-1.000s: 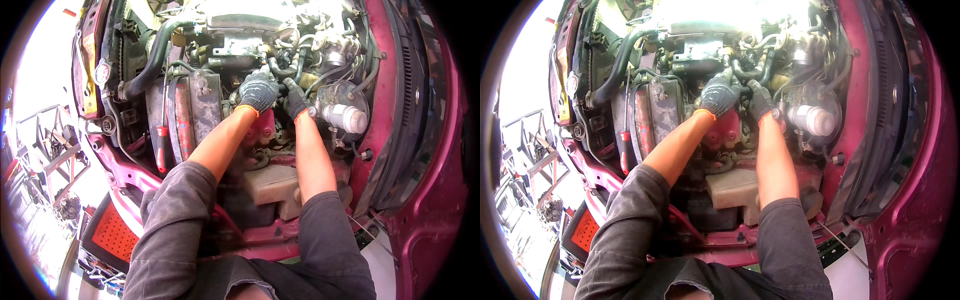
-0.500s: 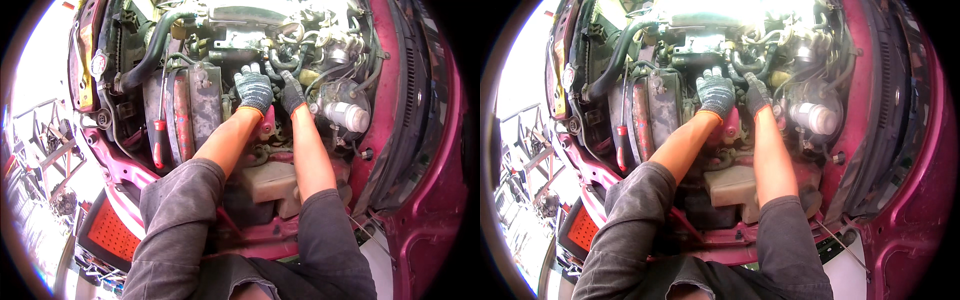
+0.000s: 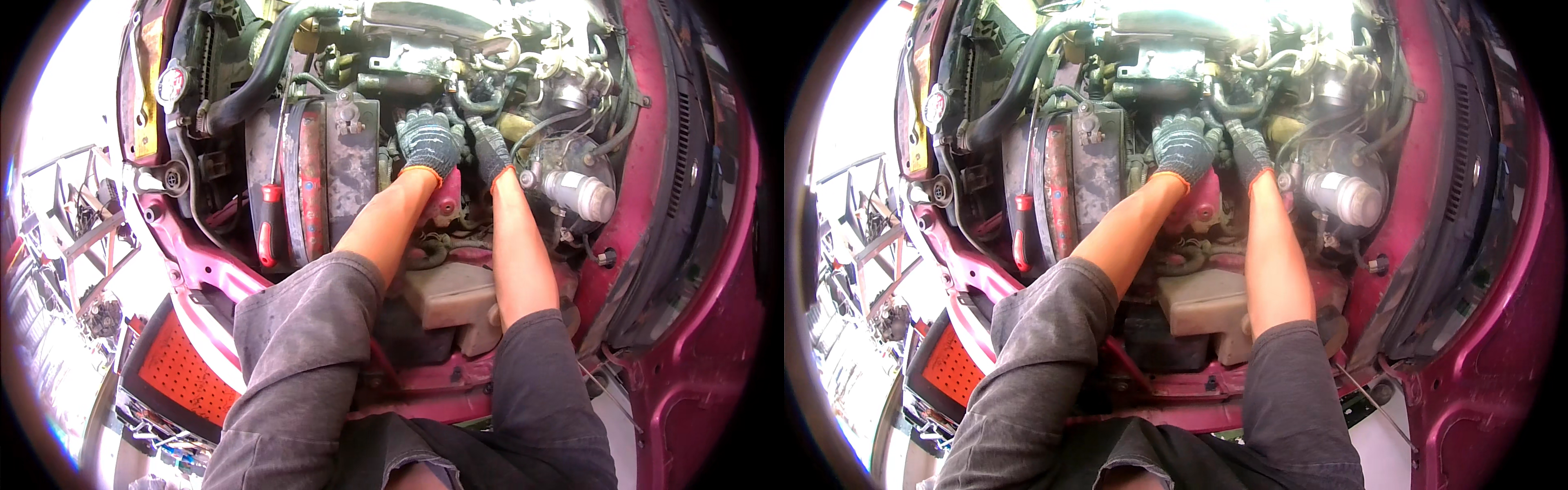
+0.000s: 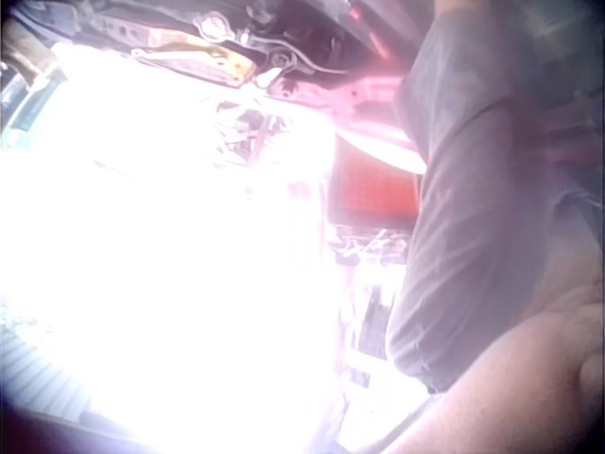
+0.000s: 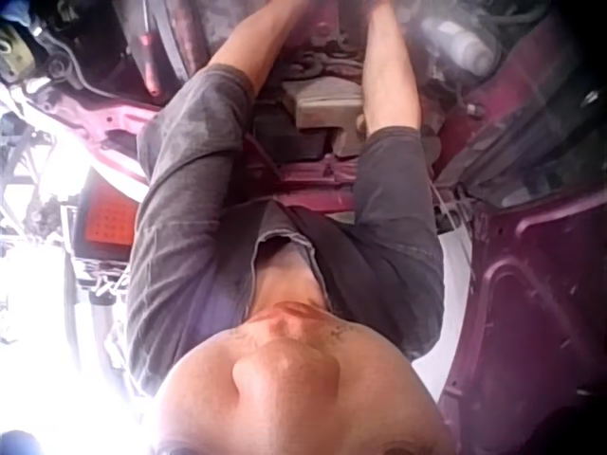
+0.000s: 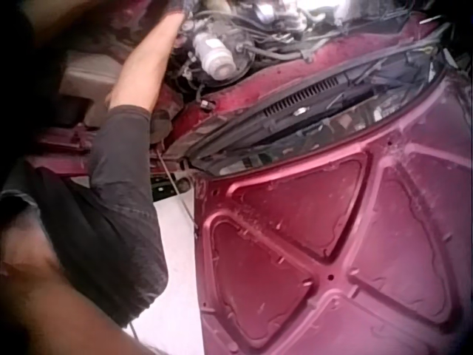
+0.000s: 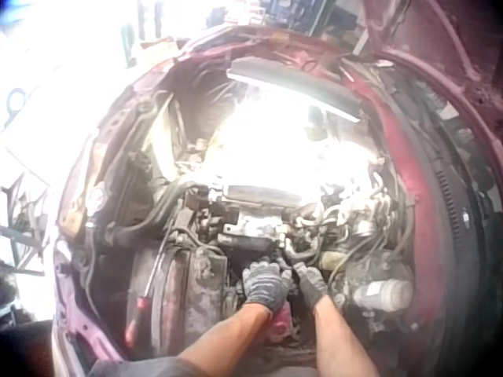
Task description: The person manipulates engine components, wires, and hoses inside the engine bay of a car, using a screwdriver to adjust or disconnect parts.
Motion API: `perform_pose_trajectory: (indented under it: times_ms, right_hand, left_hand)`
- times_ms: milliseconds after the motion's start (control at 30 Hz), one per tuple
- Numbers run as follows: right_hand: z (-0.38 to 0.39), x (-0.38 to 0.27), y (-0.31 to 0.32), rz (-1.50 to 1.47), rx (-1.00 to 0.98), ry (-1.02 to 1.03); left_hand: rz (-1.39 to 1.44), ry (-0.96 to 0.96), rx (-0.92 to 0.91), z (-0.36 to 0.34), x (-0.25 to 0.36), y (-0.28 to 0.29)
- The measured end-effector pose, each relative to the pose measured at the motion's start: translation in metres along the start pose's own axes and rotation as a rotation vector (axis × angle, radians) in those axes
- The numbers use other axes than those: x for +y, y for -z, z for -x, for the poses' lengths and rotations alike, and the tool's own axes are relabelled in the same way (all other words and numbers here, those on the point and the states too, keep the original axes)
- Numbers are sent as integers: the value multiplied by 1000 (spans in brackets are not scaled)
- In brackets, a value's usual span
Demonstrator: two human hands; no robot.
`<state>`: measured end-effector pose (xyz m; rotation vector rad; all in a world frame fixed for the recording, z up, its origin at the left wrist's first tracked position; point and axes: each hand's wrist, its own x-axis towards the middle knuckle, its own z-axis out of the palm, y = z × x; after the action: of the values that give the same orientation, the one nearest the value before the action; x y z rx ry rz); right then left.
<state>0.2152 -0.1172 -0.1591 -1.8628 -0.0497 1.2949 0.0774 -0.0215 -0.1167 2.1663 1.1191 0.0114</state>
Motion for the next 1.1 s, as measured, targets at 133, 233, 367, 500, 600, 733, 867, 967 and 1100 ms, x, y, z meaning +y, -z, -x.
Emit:
perform_pose_trajectory:
  times_ms: [133, 233, 367, 500, 600, 733, 867, 967, 1100]
  right_hand:
    - [21, -14, -10, -28, -45, 90]
    - [44, -28, -24, -158, -144, 103]
    - [32, -22, 2, 130, -68, 285]
    - [20, -19, 6, -190, -105, 256]
    - [24, -25, 1, -179, -125, 387]
    - [27, -23, -1, -284, -134, 260]
    - [25, -22, -4, -257, -109, 249]
    - [24, -20, -10, -283, -106, 272]
    - [20, -14, -6, -264, -84, 304]
  left_hand:
    - [56, 55, 31, -3, -3, -6]
    - [115, 109, -25, 0, -1, 6]
    - [108, 109, 14, -2, 4, -3]
    - [96, 85, 23, -8, 1, -8]
    - [76, 20, 61, -13, -2, -15]
    - [88, 135, -99, -16, 4, -15]
    - [138, 132, -21, -6, 7, 1]
    - [155, 120, 99, -5, 5, -6]
    - [199, 100, 43, -8, 3, -8]
